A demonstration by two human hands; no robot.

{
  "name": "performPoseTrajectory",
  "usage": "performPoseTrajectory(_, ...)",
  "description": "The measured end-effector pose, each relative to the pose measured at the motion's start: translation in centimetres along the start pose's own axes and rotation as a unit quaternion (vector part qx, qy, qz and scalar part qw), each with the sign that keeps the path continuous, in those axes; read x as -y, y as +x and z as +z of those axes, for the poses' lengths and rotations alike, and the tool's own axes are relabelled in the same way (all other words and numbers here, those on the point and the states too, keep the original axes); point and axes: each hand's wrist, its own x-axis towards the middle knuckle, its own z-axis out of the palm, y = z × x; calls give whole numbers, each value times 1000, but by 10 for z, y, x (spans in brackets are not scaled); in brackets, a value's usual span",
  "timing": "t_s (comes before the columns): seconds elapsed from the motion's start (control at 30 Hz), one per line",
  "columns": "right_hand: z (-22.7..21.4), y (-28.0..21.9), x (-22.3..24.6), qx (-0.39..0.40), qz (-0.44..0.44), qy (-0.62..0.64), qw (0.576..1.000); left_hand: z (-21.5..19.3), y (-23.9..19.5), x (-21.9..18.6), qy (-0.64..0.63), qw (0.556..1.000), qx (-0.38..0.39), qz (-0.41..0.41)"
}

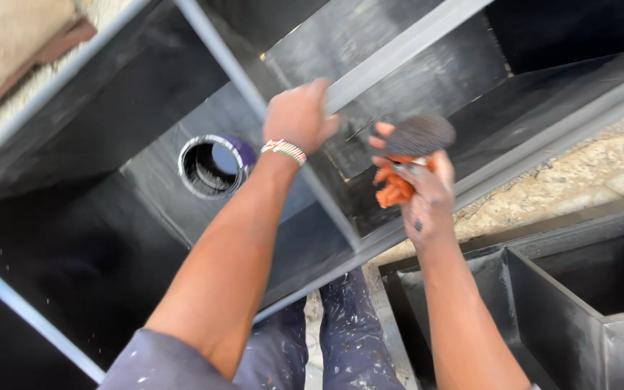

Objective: The person paints the interior of a metal cabinet black using a paintbrush. They repeatedly dip the brush into a paint can and apply the paint to the corners and edges of the cabinet shelves.

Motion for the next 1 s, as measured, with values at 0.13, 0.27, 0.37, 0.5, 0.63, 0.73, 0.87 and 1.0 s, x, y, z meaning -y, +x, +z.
performPoseTrajectory(0.13,-2,-52,-53,-76,-72,-142,984,-22,5,-18,-116,992,-31,-36)
performPoseTrajectory(0.27,24,-107,-123,-127,-112,-212,962,-59,-17,-13,-435,885,-162,-50)
performPoseTrajectory(0.37,39,-139,-175,-112,-89,-293,945,-89,-103,33,-715,663,-193,-108)
performPoseTrajectory(0.5,35,-156,-200,-102,-208,-596,769,-154,-306,112,-705,546,-158,-425)
performPoseTrajectory(0.63,42,-152,-203,-54,-291,-625,722,-110,-454,138,-617,572,-146,-520)
performPoseTrajectory(0.73,64,-152,-199,11,-280,-599,750,-91,-486,118,-617,534,-151,-559)
performPoseTrajectory(0.87,63,-152,-193,-10,-200,-713,672,-99,-471,98,-658,524,-46,-538)
performPoseTrajectory(1.0,62,-148,-186,26,-91,-736,671,-118,-453,107,-656,544,30,-522)
